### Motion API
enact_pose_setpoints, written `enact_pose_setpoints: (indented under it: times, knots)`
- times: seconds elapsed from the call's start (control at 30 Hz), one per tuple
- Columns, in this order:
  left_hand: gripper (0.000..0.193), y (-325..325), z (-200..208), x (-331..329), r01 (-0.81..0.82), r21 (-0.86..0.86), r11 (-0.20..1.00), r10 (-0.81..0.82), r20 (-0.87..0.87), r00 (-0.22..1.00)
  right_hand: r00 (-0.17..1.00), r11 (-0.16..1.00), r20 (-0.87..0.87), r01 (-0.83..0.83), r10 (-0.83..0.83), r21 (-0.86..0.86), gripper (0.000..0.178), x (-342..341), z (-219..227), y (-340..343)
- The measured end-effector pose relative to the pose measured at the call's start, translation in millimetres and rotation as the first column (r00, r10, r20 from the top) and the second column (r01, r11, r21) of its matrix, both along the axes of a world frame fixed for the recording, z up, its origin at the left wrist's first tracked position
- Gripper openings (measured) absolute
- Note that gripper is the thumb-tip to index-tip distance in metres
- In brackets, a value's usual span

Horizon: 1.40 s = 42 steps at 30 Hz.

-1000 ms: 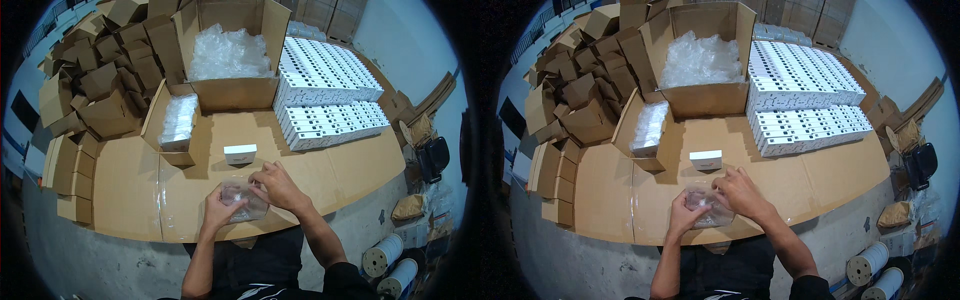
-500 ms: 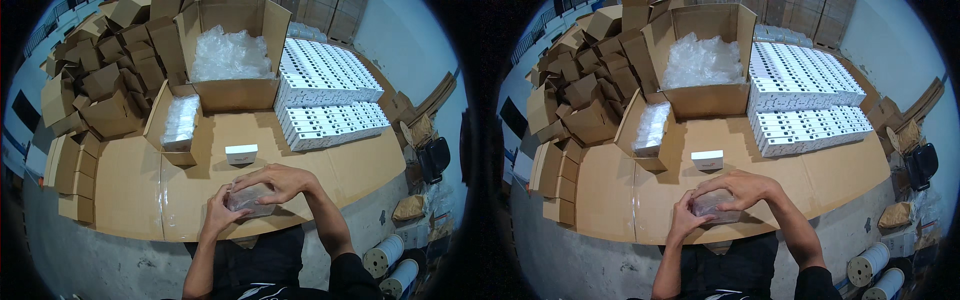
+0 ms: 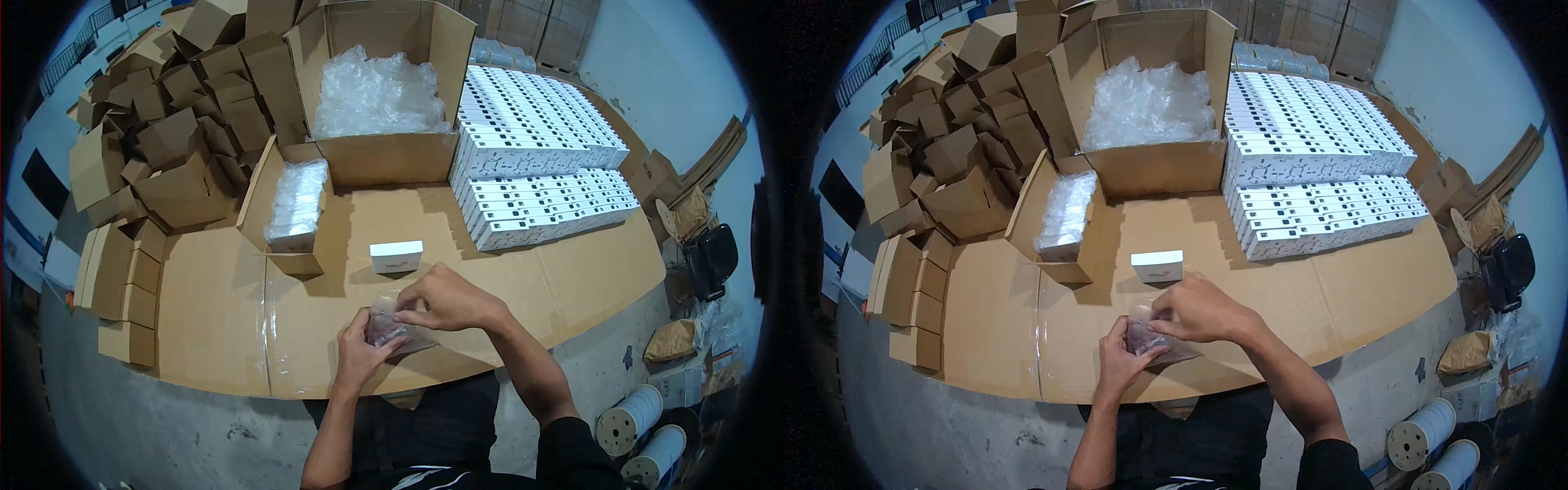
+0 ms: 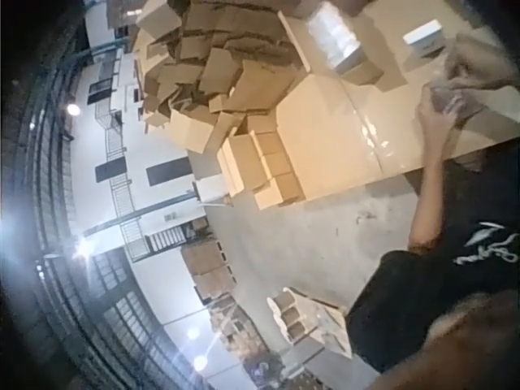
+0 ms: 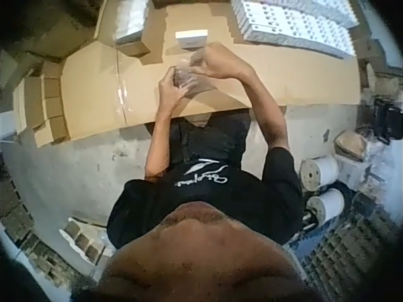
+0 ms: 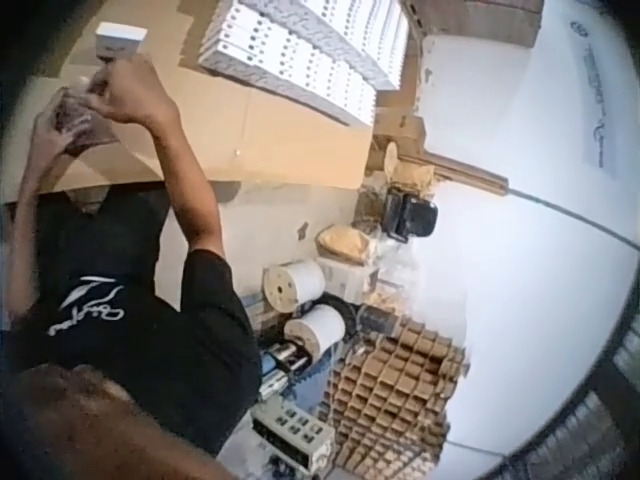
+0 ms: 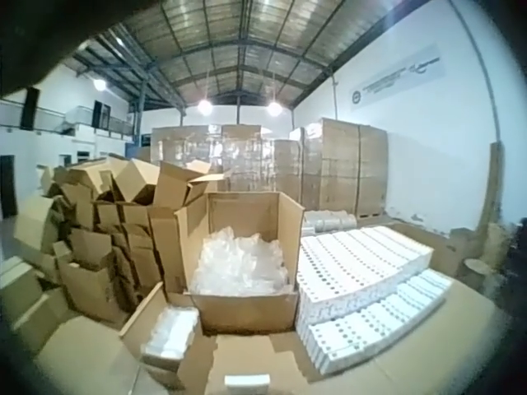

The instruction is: Packing small product boxes into plastic bags and placing them into cardboard shipping containers.

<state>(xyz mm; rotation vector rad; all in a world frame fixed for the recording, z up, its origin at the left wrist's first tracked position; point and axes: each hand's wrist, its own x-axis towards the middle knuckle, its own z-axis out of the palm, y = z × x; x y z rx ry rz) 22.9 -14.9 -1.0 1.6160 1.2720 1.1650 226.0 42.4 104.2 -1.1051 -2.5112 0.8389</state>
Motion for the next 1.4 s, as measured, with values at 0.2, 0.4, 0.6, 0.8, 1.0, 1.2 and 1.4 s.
enact_pose_setpoints:
  times: [0.2,0.4,0.6,0.8,1.0,1.2,1.4]
  knots:
    - [0.055,-1,7,-5,0.043,-0.06,0.997,-0.048,-0.08,0.996,0.991,0.993,-0.123,-0.068,0.056,-0.101,0.026,-7,7,-1]
    - [0.067,6,-7,-13,0.159,-0.136,0.978,-0.164,-0.025,0.986,0.967,0.993,-0.23,-0.113,0.104,-0.024,0.032,-1,13,5]
    - [0.061,16,-5,-11,0.167,-0.206,0.964,-0.14,0.139,0.98,0.692,0.913,-0.621,0.395,-0.368,-0.102,0.032,42,-37,44]
    - [0.058,23,-1,-13,0.194,-0.196,0.961,-0.154,0.201,0.967,0.839,0.959,-0.486,0.284,-0.246,0.006,0.046,29,-65,42]
    - [0.06,25,0,-15,0.202,-0.246,0.948,-0.166,0.16,0.973,0.641,0.853,-0.592,0.494,-0.489,-0.17,0.041,34,-73,43]
    - [0.063,25,-5,-19,0.223,-0.169,0.96,-0.206,0.112,0.972,0.18,0.846,-0.844,0.295,-0.505,-0.444,0.03,15,-50,25]
    - [0.061,27,4,-16,0.228,-0.177,0.958,-0.212,0.107,0.971,0.293,0.881,-0.836,0.251,-0.464,-0.401,0.024,14,-49,20]
